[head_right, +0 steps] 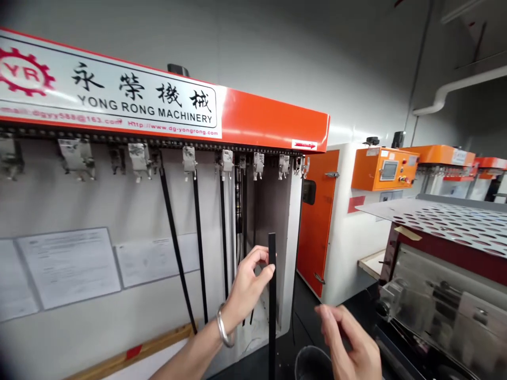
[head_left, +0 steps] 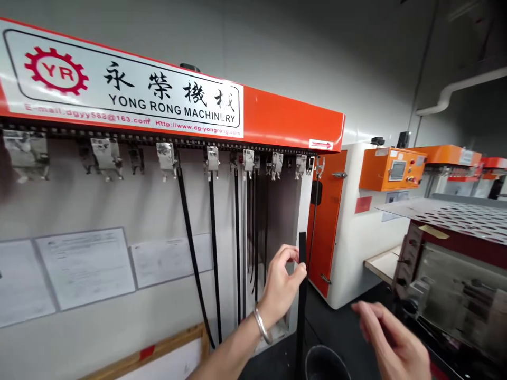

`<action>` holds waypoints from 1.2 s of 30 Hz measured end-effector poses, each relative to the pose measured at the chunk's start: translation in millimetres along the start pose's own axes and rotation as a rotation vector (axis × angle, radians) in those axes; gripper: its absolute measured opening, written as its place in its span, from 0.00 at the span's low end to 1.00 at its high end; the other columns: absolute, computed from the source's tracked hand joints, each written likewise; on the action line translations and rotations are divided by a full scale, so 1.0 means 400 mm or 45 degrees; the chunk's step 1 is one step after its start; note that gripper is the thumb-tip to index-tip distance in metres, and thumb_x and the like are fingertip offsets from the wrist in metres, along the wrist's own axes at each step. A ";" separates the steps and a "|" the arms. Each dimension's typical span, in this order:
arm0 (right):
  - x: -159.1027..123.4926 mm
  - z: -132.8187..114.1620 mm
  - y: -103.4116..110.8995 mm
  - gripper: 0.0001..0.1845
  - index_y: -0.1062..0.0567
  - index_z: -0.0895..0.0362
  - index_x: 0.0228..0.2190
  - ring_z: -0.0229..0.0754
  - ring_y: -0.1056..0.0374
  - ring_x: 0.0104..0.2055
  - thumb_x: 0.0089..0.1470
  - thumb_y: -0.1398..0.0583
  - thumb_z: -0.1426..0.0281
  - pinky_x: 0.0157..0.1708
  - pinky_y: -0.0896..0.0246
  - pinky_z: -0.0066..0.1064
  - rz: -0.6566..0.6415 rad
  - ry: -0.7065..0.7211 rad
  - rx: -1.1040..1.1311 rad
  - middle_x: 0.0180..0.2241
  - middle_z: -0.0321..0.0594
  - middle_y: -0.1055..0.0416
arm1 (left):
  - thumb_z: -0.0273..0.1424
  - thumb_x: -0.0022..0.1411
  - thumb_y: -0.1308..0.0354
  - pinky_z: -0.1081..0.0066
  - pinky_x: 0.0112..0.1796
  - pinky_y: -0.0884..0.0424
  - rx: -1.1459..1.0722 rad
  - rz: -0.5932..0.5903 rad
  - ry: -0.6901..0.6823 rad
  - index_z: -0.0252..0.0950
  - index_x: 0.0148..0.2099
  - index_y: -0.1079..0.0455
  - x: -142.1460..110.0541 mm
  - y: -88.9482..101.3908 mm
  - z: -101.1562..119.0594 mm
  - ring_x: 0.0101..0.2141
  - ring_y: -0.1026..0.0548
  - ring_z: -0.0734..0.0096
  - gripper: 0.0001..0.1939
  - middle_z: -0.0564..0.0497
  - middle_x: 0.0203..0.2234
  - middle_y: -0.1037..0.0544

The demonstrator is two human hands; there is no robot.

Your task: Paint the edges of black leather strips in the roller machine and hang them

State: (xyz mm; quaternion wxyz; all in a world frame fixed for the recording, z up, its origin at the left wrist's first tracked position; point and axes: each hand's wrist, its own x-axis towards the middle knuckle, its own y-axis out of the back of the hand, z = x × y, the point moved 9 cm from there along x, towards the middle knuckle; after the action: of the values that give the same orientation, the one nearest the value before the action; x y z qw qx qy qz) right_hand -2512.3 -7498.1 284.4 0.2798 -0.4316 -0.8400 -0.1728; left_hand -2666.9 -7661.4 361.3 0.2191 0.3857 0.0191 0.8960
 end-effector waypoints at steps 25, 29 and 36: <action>0.926 -0.141 -0.494 0.24 0.24 0.55 0.32 0.40 0.30 0.37 0.47 0.33 0.47 0.42 0.33 0.31 -0.661 0.194 0.820 0.33 0.39 0.27 | 0.26 0.60 0.46 0.70 0.44 0.37 0.179 -0.104 -0.181 0.36 0.31 0.38 0.424 0.050 -0.199 0.40 0.31 0.68 0.05 0.51 0.37 0.31; 0.951 -0.143 -0.522 0.24 0.26 0.54 0.27 0.37 0.36 0.30 0.44 0.32 0.46 0.34 0.35 0.29 -0.717 0.262 0.765 0.26 0.35 0.32 | 0.25 0.58 0.45 0.71 0.42 0.37 0.221 -0.062 -0.212 0.37 0.30 0.39 0.472 0.037 -0.210 0.38 0.31 0.68 0.06 0.52 0.34 0.31; 0.986 -0.141 -0.549 0.25 0.28 0.55 0.22 0.35 0.40 0.25 0.41 0.31 0.46 0.28 0.40 0.27 -0.676 0.304 0.794 0.22 0.33 0.35 | 0.24 0.56 0.45 0.70 0.42 0.37 0.283 -0.025 -0.238 0.37 0.27 0.41 0.555 0.005 -0.218 0.38 0.31 0.67 0.09 0.52 0.32 0.30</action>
State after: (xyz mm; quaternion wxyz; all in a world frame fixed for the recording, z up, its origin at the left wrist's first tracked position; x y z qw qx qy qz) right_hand -2860.2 -7404.9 562.3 0.4381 -0.0719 -0.8957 -0.0255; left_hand -2863.2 -7561.0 451.9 0.1846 0.4890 0.1017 0.8464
